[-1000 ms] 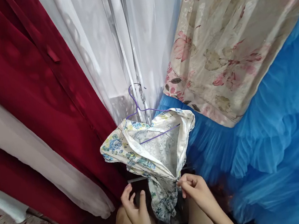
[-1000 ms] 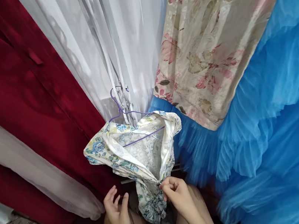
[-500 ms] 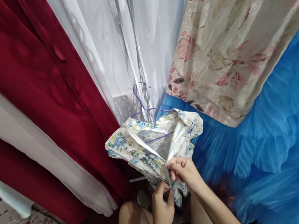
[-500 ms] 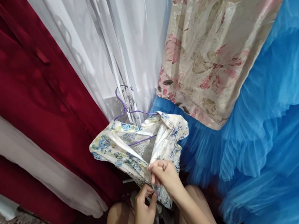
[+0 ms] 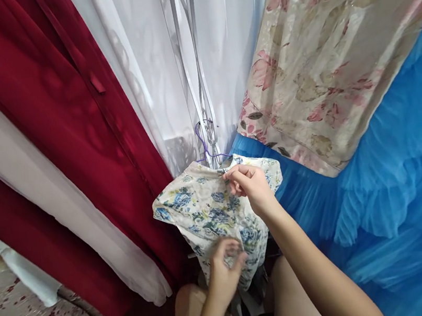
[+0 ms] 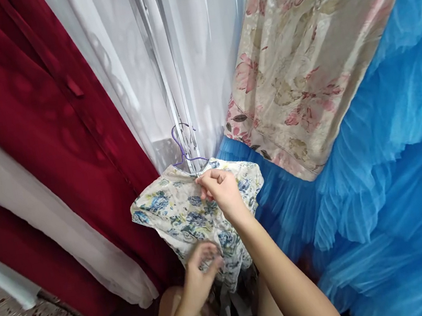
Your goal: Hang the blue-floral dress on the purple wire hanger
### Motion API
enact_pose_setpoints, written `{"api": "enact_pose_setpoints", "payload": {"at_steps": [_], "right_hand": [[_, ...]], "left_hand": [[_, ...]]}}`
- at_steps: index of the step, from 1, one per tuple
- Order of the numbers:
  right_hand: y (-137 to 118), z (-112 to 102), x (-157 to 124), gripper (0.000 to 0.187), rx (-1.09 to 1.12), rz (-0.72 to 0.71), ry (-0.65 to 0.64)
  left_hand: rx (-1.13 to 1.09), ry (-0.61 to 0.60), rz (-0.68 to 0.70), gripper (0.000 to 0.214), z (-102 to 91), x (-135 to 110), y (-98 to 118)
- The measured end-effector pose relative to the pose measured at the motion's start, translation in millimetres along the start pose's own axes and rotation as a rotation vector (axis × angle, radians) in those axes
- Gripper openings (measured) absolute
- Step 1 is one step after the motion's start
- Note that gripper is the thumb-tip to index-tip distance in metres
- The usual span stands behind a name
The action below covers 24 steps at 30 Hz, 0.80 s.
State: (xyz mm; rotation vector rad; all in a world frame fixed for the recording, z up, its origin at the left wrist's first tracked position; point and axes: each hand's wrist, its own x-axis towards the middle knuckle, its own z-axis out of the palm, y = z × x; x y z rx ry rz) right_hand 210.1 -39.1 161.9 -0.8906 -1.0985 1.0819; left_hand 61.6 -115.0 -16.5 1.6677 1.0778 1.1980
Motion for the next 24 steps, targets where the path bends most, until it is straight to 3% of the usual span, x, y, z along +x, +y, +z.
{"api": "enact_pose_setpoints", "payload": {"at_steps": [3,5,9,12,15,20,24], "right_hand": [[5,-4,-13,0.014,-0.025,-0.025,0.010],[3,-5,-19,0.013,-0.026,-0.037,0.003],[3,-4,-17,0.011,0.037,-0.082,-0.020],[15,1,-8,0.012,0.127,-0.077,-0.021],[30,8,-1,0.013,0.178,-0.039,0.007],[30,18,-6,0.012,0.187,-0.041,0.039],[22,22,-6,0.012,0.124,-0.114,-0.003]], "left_hand": [[0.044,0.215,0.229,0.022,-32.5,51,56],[0.131,0.278,0.409,0.029,-48.5,84,95],[0.448,0.141,0.646,0.011,-58.8,125,146],[0.651,0.059,0.649,0.011,-59.5,133,151],[0.761,0.034,0.632,0.012,-63.2,134,140],[0.689,-0.006,0.622,0.010,-73.2,133,124],[0.589,0.078,0.658,0.010,-70.4,132,127]]}}
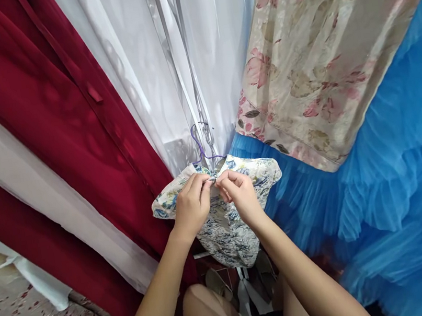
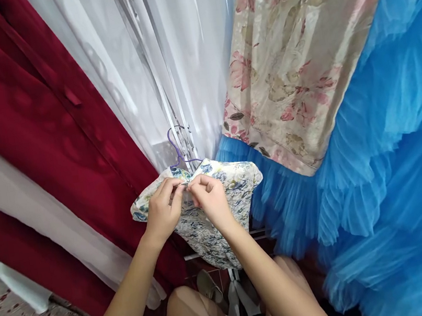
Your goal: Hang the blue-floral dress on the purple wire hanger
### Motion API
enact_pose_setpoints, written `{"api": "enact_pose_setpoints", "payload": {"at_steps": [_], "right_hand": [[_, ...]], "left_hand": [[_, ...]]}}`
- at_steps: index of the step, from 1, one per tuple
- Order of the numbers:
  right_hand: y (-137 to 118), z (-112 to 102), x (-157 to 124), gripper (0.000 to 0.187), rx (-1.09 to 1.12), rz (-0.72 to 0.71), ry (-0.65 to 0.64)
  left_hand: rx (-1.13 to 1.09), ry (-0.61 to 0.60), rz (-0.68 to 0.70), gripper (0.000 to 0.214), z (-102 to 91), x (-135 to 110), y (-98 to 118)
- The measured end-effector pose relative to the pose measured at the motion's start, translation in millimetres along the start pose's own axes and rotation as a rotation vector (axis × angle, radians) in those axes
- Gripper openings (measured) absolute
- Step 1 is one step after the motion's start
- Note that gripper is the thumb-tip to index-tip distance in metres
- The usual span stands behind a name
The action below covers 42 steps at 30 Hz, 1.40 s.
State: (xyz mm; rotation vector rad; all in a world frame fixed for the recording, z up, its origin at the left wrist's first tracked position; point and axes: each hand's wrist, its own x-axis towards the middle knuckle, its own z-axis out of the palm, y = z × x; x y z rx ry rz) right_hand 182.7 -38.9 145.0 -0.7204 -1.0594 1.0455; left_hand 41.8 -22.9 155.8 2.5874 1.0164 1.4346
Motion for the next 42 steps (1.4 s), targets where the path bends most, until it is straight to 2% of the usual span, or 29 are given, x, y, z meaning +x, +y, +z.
{"api": "enact_pose_setpoints", "payload": {"at_steps": [4,6,8,10,12,13,14,15,17,19,23,25,27,29,31,32,33,35,37,39,42], "right_hand": [[11,-1,6,0.014,-0.084,-0.023,-0.041],[19,-6,5,0.014,-0.160,-0.006,-0.041],[27,-11,-1,0.014,-0.192,0.033,-0.057],[31,-14,-12,0.013,-0.176,0.092,-0.091],[34,-14,-25,0.010,-0.145,0.152,-0.138],[36,-13,-32,0.009,-0.127,0.179,-0.159],[39,-11,-37,0.008,-0.107,0.204,-0.179],[43,-10,-43,0.008,-0.086,0.228,-0.196],[53,-12,-53,0.011,-0.055,0.273,-0.201],[68,-24,-64,0.015,-0.041,0.314,-0.151],[101,-80,-94,0.031,-0.048,0.353,0.041],[108,-114,-109,0.035,-0.128,0.371,0.050],[105,-143,-120,0.033,-0.274,0.410,-0.045],[91,-162,-125,0.027,-0.445,0.451,-0.180],[71,-170,-127,0.019,-0.567,0.450,-0.270],[61,-171,-127,0.023,-0.593,0.435,-0.291],[52,-169,-128,0.032,-0.596,0.417,-0.305],[36,-161,-129,0.046,-0.548,0.400,-0.326],[26,-150,-132,0.040,-0.457,0.418,-0.317],[22,-140,-135,0.029,-0.333,0.460,-0.312],[27,-132,-142,0.034,-0.145,0.511,-0.342]], "left_hand": [[-0.043,0.193,-0.018,0.010,-4.7,12,10],[-0.087,0.337,-0.103,0.012,-13.4,18,2],[-0.181,0.515,-0.239,0.015,-27.0,20,-22],[-0.332,0.715,-0.412,0.017,-42.8,13,-59],[-0.510,0.909,-0.630,0.010,-55.6,-3,-98],[-0.675,1.019,-0.753,0.006,-58.8,-14,-114],[-0.852,1.090,-0.892,0.001,-59.0,-26,-126],[-0.920,1.108,-0.990,0.005,-55.6,-41,-133],[-0.987,1.073,-1.126,0.013,-37.6,-73,-133],[-1.038,1.044,-1.249,0.019,-7.9,-108,-118],[-1.177,0.942,-1.433,0.025,52.9,-168,-72],[-1.416,0.777,-1.446,0.019,69.7,-181,-47],[-1.621,0.562,-1.303,0.006,75.9,-177,-19],[-1.622,0.313,-1.055,0.010,75.0,-159,12],[-1.404,0.040,-0.821,0.020,72.1,-134,45],[-1.244,-0.076,-0.729,0.020,71.4,-121,60],[-1.102,-0.140,-0.661,0.020,71.9,-111,74],[-0.895,-0.198,-0.573,0.020,76.6,-97,94],[-0.805,-0.210,-0.576,0.023,84.4,-94,102],[-0.768,-0.215,-0.649,0.027,90.5,-99,101],[-0.782,-0.291,-0.730,0.040,90.2,-117,91]]}}
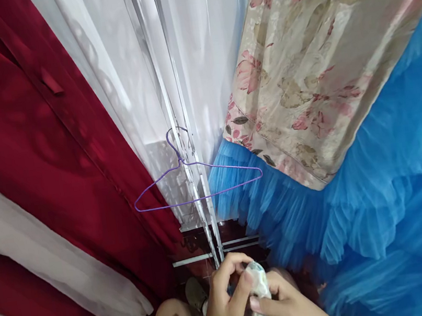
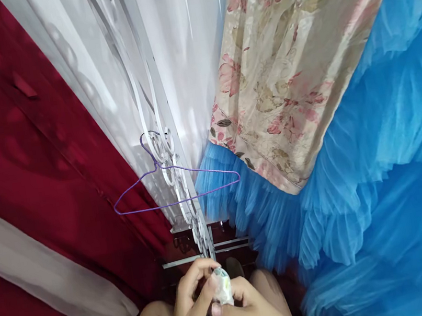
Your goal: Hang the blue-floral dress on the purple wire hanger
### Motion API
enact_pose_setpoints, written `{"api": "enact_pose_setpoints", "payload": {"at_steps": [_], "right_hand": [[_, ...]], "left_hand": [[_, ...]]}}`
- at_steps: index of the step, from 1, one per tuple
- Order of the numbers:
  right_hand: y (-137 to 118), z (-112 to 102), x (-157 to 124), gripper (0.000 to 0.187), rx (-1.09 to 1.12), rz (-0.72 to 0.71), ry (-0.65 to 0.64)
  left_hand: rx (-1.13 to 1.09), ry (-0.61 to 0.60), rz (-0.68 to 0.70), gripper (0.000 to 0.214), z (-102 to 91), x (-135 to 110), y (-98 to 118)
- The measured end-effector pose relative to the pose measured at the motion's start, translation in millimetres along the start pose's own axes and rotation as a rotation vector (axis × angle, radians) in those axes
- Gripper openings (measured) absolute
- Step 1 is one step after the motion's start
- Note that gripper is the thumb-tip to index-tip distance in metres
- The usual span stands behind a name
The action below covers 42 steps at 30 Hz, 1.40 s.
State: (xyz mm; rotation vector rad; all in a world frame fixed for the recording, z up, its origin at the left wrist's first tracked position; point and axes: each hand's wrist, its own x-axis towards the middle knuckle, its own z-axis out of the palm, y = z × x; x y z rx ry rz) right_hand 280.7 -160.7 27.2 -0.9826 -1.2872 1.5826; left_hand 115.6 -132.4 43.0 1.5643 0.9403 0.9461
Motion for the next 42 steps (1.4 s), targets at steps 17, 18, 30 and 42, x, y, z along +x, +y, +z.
{"api": "enact_pose_setpoints", "payload": {"at_steps": [17,18,30,42], "right_hand": [[-59,-42,-2,0.021,-0.371,0.083,-0.424],[-62,-44,-1,0.020,-0.370,0.092,-0.453],[-140,-159,123,0.010,-0.027,-0.076,0.422],[-165,-117,207,0.019,-0.003,0.159,-0.102]], "left_hand": [[0.438,-0.247,-0.179,0.007,-87.4,2,-42],[0.449,-0.240,-0.142,0.005,-92.2,5,-35],[0.840,-0.119,0.220,0.041,-111.1,0,16],[0.912,-0.134,0.357,0.035,-155.9,-1,61]]}}
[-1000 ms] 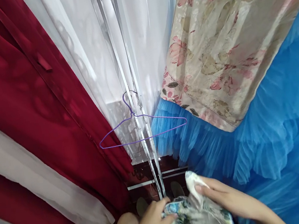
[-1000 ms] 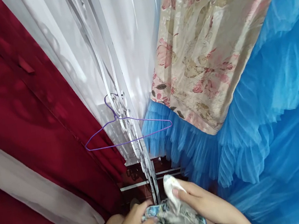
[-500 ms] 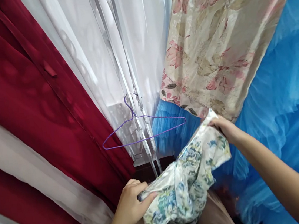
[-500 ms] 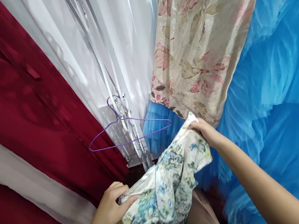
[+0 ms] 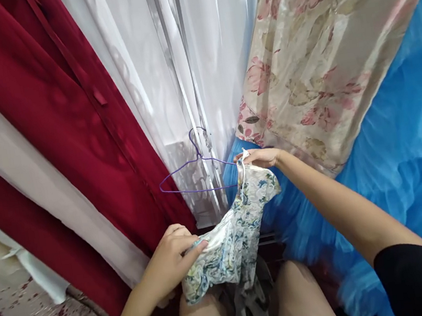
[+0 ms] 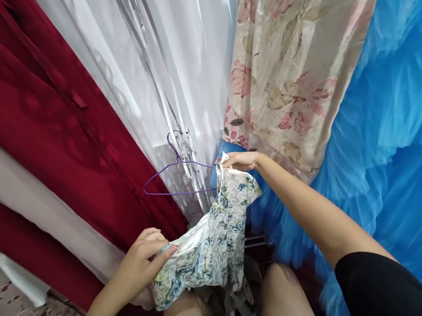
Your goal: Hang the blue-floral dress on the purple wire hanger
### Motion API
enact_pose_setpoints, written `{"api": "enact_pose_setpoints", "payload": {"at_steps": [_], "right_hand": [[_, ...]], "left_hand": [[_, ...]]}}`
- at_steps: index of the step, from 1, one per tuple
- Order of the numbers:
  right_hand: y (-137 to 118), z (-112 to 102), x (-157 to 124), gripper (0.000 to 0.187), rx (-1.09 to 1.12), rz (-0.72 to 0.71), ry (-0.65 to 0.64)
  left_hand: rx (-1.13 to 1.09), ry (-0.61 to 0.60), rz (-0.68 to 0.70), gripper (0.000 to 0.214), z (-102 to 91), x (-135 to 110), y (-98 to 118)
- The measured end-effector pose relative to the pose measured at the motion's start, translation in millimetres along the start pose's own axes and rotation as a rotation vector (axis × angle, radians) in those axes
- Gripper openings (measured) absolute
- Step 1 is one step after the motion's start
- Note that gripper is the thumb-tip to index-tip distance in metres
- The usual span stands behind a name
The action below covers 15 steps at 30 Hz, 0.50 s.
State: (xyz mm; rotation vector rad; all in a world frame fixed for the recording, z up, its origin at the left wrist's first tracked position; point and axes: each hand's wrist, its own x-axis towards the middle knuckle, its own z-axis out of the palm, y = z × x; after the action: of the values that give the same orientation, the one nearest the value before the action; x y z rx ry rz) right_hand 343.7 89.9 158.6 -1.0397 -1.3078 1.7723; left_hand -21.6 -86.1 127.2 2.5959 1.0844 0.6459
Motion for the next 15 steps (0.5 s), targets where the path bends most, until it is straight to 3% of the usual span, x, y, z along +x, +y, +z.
{"api": "enact_pose_setpoints", "payload": {"at_steps": [4,8,15], "right_hand": [[6,3,-11,0.014,0.038,-0.048,-0.009],[9,5,-23,0.008,0.020,-0.014,0.077],[7,13,-31,0.013,0.040,0.074,0.107]], "left_hand": [[0.053,0.001,-0.173,0.028,-8.1,-16,-63],[-0.017,0.071,-0.350,0.014,-12.2,-15,-116],[0.125,0.378,-0.335,0.026,-47.7,30,-152]]}}
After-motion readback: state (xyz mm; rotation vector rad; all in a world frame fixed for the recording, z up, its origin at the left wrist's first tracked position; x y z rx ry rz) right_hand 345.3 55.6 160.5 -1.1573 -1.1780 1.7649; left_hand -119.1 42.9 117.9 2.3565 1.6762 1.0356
